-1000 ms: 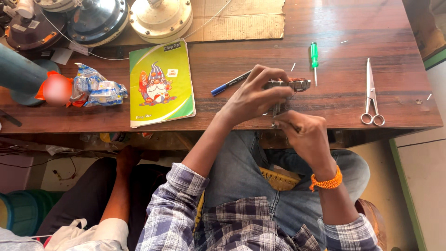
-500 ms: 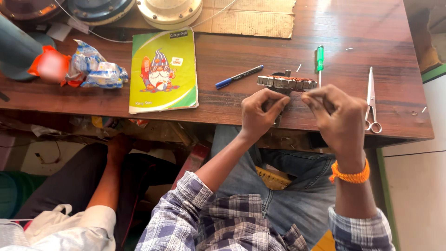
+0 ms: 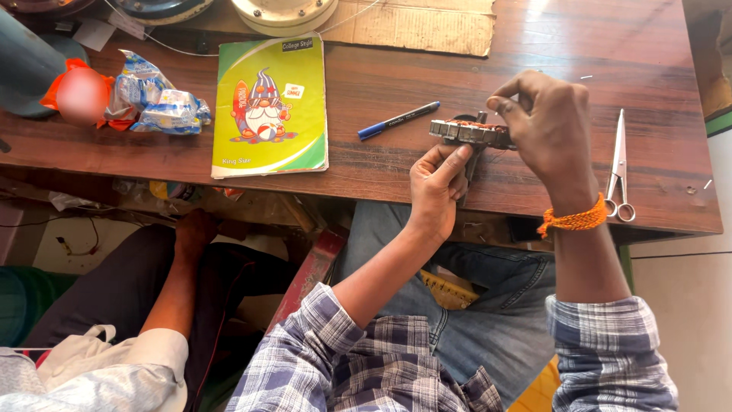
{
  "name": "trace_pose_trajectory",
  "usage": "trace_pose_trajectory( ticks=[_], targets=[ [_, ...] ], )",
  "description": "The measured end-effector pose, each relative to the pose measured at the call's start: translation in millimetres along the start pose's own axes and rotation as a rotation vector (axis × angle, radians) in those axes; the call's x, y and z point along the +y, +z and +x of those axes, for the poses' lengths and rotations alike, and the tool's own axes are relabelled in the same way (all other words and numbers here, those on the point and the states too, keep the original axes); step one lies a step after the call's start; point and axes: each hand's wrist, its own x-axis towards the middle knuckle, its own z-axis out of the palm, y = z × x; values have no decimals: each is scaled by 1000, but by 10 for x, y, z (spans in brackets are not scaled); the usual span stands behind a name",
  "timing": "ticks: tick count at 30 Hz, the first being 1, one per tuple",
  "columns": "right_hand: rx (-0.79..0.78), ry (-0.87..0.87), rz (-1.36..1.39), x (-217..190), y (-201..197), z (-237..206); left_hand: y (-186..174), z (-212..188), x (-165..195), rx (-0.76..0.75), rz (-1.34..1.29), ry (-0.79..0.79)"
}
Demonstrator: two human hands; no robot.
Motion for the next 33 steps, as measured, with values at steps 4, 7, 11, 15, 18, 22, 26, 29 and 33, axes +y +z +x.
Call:
trace_pose_trajectory(
  ticks=[4, 7, 11, 15, 18, 22, 26, 29, 33],
  targets=[
    [60, 15, 9, 154, -127, -41, 108, -104, 110, 70, 255, 31],
    [89, 104, 34, 205, -240, -174, 190, -196, 315, -76, 1004, 615],
    [127, 215, 179, 166, -374, -419, 202, 126, 644, -552, 1427, 1083],
    [145, 270, 281, 32, -528, -617, 129, 486, 772, -801, 1312, 782],
    [131, 291, 358, -89, -538, -748, 84, 519, 771, -806, 1244, 703],
    [52, 325, 403, -201, -404, -917, 83, 496, 789, -807, 1231, 649],
    [-4, 318, 413, -245, -150, -1032, 101, 504, 825, -812, 1244, 658],
    [-9, 352, 253, -215, 28, -1070, 111, 507, 828, -834, 1257, 673],
    [33, 148, 231, -192, 265, -1113, 107, 514, 809, -888, 1339, 804]
  ],
)
